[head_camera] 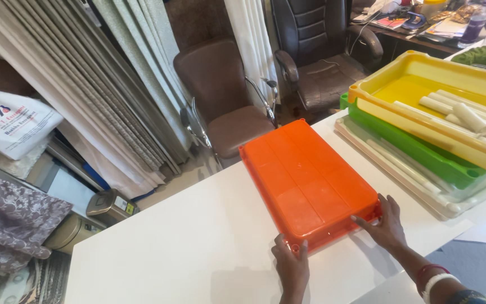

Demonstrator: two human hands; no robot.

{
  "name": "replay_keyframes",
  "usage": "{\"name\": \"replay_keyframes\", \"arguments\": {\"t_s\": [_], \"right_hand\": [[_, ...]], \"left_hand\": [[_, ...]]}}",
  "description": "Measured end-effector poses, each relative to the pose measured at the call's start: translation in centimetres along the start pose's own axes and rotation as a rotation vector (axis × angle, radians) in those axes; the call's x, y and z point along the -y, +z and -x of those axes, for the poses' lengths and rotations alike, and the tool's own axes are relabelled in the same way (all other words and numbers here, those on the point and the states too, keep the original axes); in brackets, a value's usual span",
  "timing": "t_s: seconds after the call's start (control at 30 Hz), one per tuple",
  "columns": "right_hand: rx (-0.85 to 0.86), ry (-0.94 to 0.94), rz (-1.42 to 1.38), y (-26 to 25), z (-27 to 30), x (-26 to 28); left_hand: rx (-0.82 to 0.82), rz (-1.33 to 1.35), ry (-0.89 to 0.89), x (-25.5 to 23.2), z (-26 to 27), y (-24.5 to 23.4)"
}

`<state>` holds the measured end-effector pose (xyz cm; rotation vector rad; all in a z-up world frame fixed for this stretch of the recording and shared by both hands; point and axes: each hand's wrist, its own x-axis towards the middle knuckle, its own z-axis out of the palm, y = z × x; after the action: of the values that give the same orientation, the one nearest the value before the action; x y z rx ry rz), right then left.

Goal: The person assembles a small orange plastic tray by inserting white cylindrical legs into its corner sockets. They flip the tray to access different sides and continue inserting legs until all four are attached.

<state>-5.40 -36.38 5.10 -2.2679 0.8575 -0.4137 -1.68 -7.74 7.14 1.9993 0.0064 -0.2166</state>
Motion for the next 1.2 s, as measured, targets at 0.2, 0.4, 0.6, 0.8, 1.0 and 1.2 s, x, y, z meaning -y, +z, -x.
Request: {"name": "replay_keyframes", "arguments": {"t_s": [0.2, 0.4, 0.6, 0.8, 1.0, 1.2], "right_hand": [[0.028, -0.102, 0.041, -4.4, -1.1, 1.3], [-0.265, -0.359, -0.092, -13.1, -5.9, 2.4], [-0.575, -0.429, 0.301, -24.1, -16.5, -2.1], [-0.225, -0.071, 0.444, -24.9, -25.1, -6.9], [-0.244, -0.145, 0.53, -23.1, -29.0, -13.6], [-0.546, -0.346, 0.125, -23.1, -25.5, -9.6]], "left_hand": [[-0.101, 0.051, -0.012, -0.7, 1.0, 3.8], [-0.187, 0.176, -0.064, -0.6, 0.2, 8.1], [-0.225, 0.223, -0.132, -2.7, 0.2, 11.7], [-0.23, 0.133, -0.192, -4.5, 1.5, 10.1], [-0.194, -0.016, -0.151, -5.4, 0.9, 8.6], [-0.213, -0.082, -0.14, -6.6, 0.8, 7.8]]}}
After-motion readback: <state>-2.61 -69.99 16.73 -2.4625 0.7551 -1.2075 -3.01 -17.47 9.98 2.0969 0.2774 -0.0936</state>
